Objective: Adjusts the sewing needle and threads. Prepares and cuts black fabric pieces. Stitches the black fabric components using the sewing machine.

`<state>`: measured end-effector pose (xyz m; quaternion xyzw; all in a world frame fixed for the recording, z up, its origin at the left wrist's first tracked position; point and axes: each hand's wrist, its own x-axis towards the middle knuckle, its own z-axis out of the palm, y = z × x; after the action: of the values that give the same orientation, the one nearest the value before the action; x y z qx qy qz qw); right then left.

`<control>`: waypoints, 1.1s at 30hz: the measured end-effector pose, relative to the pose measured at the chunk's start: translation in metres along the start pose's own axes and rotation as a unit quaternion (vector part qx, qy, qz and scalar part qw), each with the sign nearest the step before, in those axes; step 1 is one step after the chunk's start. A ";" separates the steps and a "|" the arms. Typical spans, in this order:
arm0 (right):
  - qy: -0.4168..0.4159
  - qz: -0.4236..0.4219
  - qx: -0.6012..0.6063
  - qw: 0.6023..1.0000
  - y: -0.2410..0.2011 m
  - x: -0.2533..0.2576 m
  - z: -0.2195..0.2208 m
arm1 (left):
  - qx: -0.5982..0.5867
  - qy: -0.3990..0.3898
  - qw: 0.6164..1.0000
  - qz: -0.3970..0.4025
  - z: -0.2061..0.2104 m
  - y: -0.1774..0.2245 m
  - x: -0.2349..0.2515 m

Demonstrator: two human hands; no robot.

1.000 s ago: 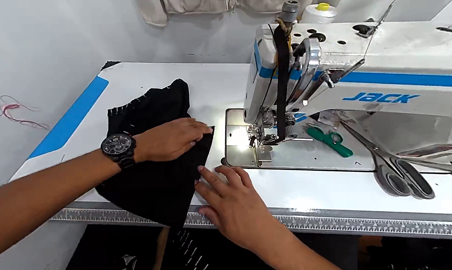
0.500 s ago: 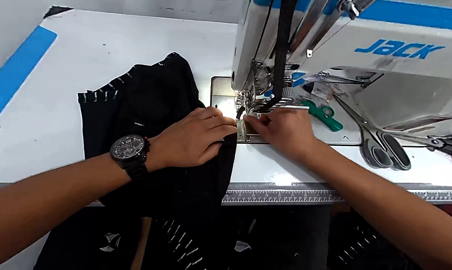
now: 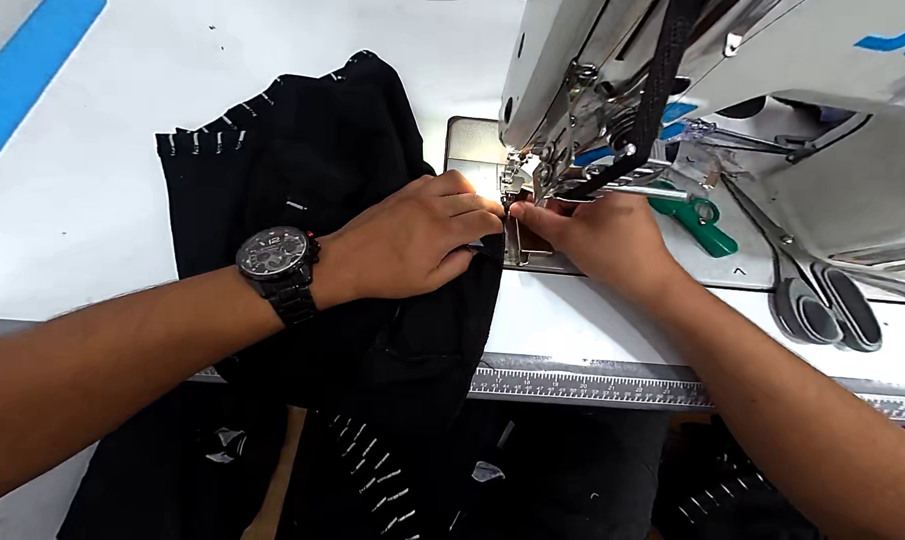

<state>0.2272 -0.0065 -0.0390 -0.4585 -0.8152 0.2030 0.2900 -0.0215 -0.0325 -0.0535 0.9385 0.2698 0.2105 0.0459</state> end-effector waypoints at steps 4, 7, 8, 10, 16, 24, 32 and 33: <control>0.018 0.006 0.013 1.000 0.002 0.000 0.003 | -0.004 0.022 1.000 0.000 0.001 -0.003 0.002; 0.051 0.002 0.009 0.999 0.004 -0.003 0.007 | -0.008 0.041 0.999 -0.001 0.001 -0.005 0.005; 0.060 -0.003 0.003 0.998 0.004 -0.005 0.008 | -0.009 0.043 0.999 -0.001 0.001 -0.006 0.006; 0.075 -0.011 -0.012 0.997 0.002 -0.008 0.010 | -0.012 0.048 0.999 0.002 0.002 -0.008 0.007; 0.105 -0.019 -0.049 0.993 0.003 -0.007 0.012 | -0.001 0.058 0.998 0.011 0.003 -0.015 0.013; 0.108 -0.036 -0.022 0.993 0.004 -0.003 0.013 | -0.004 0.077 0.997 0.016 0.005 -0.021 0.018; 0.120 -0.026 -0.055 0.991 0.004 -0.002 0.016 | 0.000 0.065 0.998 0.001 0.004 -0.025 0.022; 0.120 -0.029 -0.070 0.990 0.004 -0.002 0.016 | 0.002 0.063 0.998 -0.001 0.004 -0.025 0.022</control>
<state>0.2198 -0.0075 -0.0535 -0.4745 -0.8000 0.0806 0.3584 -0.0150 0.0007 -0.0536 0.9233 0.2733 0.2686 0.0274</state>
